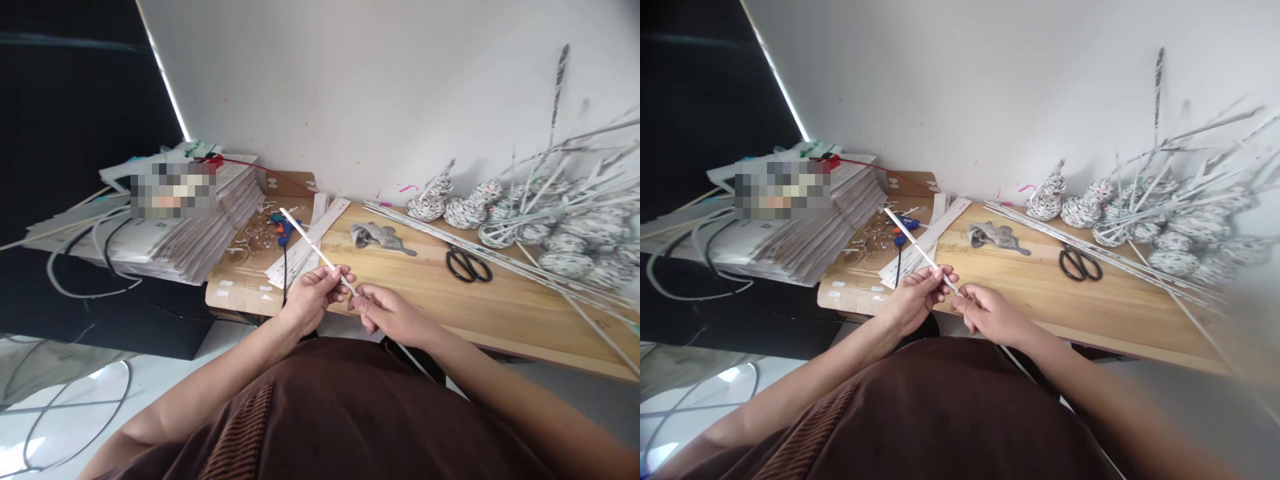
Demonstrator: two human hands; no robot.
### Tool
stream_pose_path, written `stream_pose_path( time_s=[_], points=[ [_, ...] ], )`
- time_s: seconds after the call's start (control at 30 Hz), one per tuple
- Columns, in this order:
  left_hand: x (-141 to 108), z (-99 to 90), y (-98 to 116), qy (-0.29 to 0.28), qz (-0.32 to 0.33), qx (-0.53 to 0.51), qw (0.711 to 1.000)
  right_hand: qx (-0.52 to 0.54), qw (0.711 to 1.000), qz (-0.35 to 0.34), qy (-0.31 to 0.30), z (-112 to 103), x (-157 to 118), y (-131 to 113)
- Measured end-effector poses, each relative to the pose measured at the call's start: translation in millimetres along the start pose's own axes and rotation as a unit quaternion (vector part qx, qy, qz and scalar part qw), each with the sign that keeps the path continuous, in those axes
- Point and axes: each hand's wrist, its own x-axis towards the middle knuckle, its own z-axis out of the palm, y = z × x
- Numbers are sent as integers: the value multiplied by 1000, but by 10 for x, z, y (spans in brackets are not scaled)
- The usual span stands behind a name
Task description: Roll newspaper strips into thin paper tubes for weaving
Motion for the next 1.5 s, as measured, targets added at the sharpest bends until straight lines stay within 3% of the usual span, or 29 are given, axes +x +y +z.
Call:
stream_pose_path(
  time_s=[0.1,0.17,0.27,0.37,0.43,0.5,0.57,0.63,0.7,0.77,0.83,0.93,1.03,1.17,1.33,1.4,1.5],
  points=[
    [21,-27,14,-3,15,1,1000,-206,970,-72,103,7,-21,-76],
    [31,-43,29,2,26,0,1000,-210,970,-70,105,12,-26,-94],
    [32,-44,45,6,22,-11,1000,0,1000,-11,13,12,-10,-46],
    [24,-18,46,4,9,-28,1000,243,964,24,-107,1,17,43],
    [24,-3,42,7,9,-34,999,270,954,33,-123,-7,27,75],
    [27,4,36,12,12,-30,999,177,981,28,-80,-11,24,60],
    [32,5,29,18,13,-21,1000,12,1000,-6,5,-5,12,8],
    [35,5,25,28,12,-15,999,-140,985,-52,88,11,-1,-51],
    [35,6,25,34,14,-12,999,-198,969,-74,128,32,-5,-84],
    [32,6,29,31,13,-8,999,-131,985,-51,99,45,5,-73],
    [27,9,36,27,8,-5,1000,32,999,-2,14,39,28,-26],
    [21,18,51,29,0,-11,1000,264,958,49,-100,-7,69,55],
    [21,29,62,23,-7,-11,1000,359,923,70,-119,-54,102,85],
    [21,32,63,14,-14,-8,1000,395,908,69,-121,-48,127,71],
    [9,31,60,13,-24,-2,1000,396,909,68,-108,8,127,81],
    [8,34,52,13,-23,1,1000,378,919,65,-93,16,123,84],
    [8,31,24,23,-9,21,999,271,960,55,-53,5,103,56]
  ],
)
